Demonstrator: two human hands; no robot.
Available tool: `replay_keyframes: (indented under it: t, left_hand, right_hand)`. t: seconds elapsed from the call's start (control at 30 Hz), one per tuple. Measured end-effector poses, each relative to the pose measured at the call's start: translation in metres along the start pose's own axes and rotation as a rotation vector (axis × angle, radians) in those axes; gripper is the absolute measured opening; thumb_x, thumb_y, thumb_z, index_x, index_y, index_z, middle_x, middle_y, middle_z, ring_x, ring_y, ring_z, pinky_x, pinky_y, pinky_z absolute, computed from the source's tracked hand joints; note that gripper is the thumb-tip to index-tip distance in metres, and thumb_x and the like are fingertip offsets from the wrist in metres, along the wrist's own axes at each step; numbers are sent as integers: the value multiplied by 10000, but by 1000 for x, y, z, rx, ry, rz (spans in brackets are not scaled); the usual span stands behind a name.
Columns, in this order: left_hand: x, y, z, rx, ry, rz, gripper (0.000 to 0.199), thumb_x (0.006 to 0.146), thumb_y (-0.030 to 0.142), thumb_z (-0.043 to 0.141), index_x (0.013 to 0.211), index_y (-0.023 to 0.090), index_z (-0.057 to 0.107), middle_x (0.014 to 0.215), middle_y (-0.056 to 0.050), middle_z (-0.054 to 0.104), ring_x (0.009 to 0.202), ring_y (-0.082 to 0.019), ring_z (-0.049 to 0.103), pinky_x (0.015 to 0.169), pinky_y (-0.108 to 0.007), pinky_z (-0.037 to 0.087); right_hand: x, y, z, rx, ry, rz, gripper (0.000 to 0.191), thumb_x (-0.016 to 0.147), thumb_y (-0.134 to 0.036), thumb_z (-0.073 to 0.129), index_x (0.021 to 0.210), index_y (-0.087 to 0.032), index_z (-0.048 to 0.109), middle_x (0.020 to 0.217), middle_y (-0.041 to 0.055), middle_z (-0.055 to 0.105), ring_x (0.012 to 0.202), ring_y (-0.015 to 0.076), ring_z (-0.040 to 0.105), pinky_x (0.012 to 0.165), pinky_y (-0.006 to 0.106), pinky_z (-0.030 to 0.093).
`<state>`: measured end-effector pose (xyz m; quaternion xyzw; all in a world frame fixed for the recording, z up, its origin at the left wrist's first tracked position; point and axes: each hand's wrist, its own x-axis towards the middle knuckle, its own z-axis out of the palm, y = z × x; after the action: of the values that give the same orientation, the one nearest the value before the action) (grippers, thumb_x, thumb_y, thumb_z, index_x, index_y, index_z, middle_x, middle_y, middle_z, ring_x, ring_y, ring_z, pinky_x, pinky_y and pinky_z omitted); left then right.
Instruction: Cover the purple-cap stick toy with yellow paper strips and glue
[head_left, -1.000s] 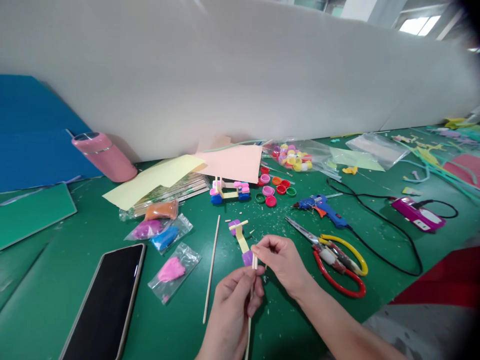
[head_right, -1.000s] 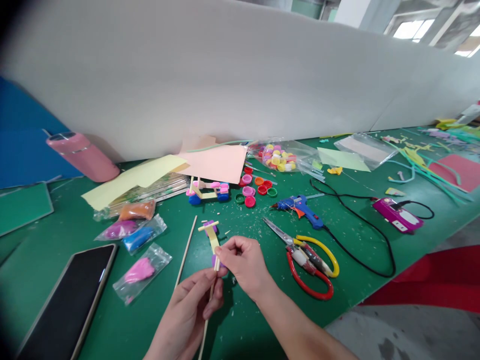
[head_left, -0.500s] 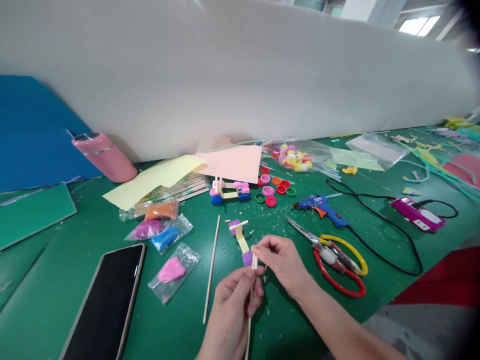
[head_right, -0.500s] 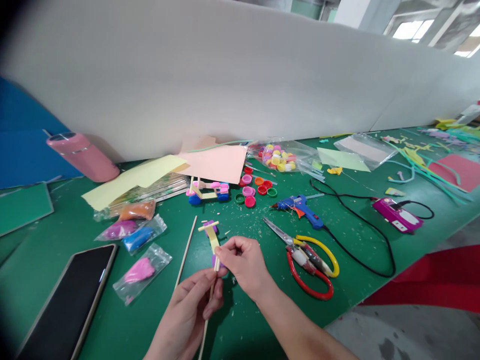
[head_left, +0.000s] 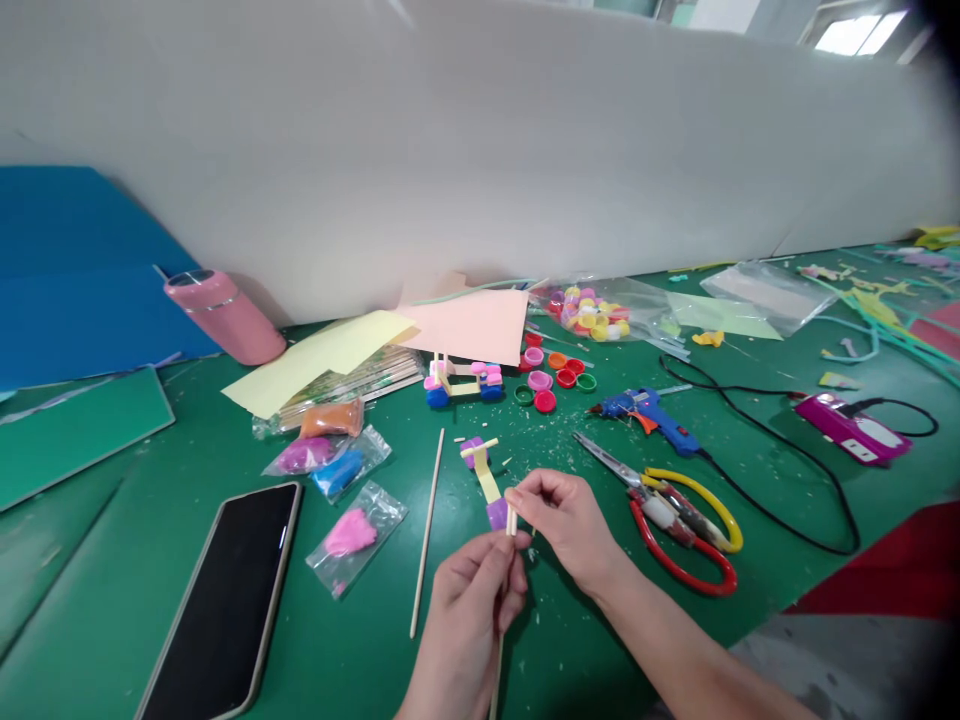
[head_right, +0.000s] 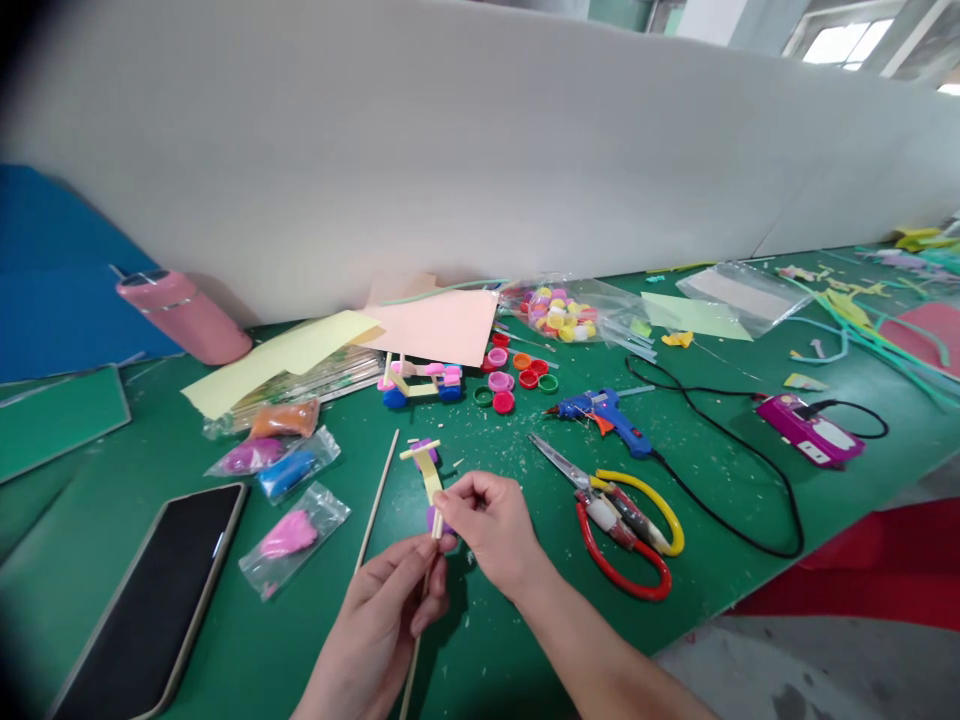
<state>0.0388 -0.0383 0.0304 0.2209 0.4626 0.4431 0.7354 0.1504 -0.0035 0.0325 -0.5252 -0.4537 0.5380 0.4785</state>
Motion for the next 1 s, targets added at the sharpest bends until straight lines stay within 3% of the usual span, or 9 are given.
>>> replay_keyframes:
  t: [0.23,0.6,0.73,0.87,1.0]
  left_hand:
    - [-8,-3,4,22,33,46,184,743,258,605,751,92,683,483,26,487,387,-24,298,419,-199,160]
    - [-17,-4,8,49,76,83,181,741,263,607,732,95,673,478,31,465,416,-37,293,425,-198,172]
    - [-20,-3,5,63,117,92,175,730,263,617,713,97,669,483,36,456,433,-38,299,436,-188,194]
    - [-20,2,2,76,154,98,199,699,287,649,739,94,671,477,42,448,442,-43,326,441,-186,208]
    - [-18,8,0,77,163,113,223,687,305,659,754,92,671,476,43,449,434,-42,316,435,-191,200]
  right_hand:
    - [-5,0,-2,19,-33,-21,246,725,-332,600,551,-176,521,445,-51,513,439,94,496,446,210,373]
    - [-10,2,0,-91,-69,-58,269,753,-368,548,573,-171,512,473,-48,496,454,94,467,455,208,370]
    - [-7,0,-8,-243,-66,-113,289,788,-390,506,606,-166,526,506,-47,450,478,94,413,459,207,351]
    - [0,-5,-32,-493,-36,-194,282,836,-379,444,653,-177,517,588,-33,446,523,103,414,486,211,330]
    - [7,0,-47,-811,-63,-237,219,785,-297,528,597,-187,543,628,-18,496,552,117,450,513,232,295]
